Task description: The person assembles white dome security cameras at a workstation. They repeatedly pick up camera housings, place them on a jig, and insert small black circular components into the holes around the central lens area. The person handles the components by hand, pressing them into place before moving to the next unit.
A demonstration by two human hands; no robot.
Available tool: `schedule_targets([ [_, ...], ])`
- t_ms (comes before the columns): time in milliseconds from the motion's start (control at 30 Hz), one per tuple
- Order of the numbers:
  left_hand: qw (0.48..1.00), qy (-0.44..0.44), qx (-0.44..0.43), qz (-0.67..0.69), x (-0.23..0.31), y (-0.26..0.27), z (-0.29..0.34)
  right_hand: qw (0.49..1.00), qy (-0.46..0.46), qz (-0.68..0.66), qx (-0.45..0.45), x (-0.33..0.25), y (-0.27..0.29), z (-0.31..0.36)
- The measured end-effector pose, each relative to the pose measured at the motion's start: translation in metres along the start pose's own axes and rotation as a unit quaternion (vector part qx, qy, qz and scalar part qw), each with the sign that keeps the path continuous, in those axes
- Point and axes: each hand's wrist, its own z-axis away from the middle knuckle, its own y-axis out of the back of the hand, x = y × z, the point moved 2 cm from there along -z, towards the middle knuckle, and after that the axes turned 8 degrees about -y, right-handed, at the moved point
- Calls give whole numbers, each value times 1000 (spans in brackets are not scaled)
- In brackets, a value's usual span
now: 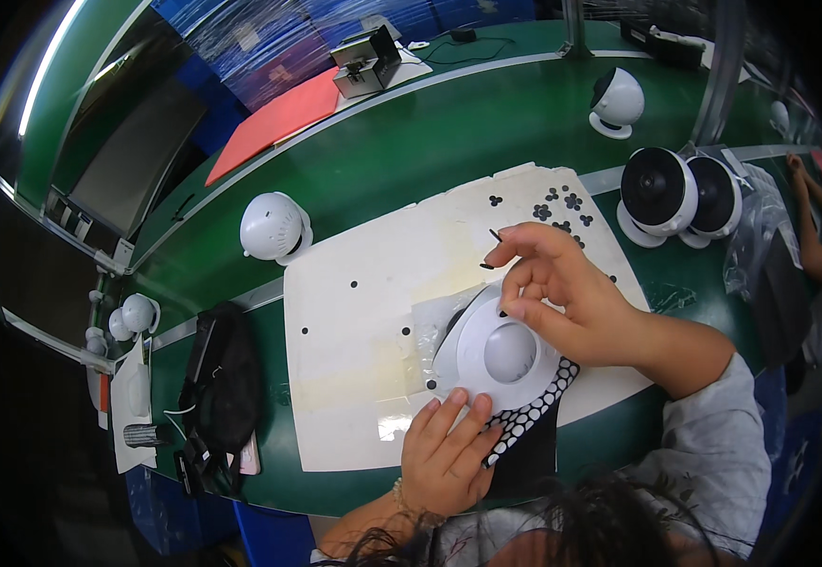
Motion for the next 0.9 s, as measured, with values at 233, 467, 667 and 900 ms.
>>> schedule_targets([
  [233,1000,6,-10,4,-1,-1,2,967,101,234,29,-12,-3,5],
  [467,1000,-1,-6,-5,-1,-1,2,946,168,275,47,-23,-10,3],
  [667,1000,-6,3,-5,-3,-4,2,979,93,178,-17,-11,-23,-2],
  [900,1000,-2,5,4,-2,-3,0,978,81,190,-18,-11,-23,0],
])
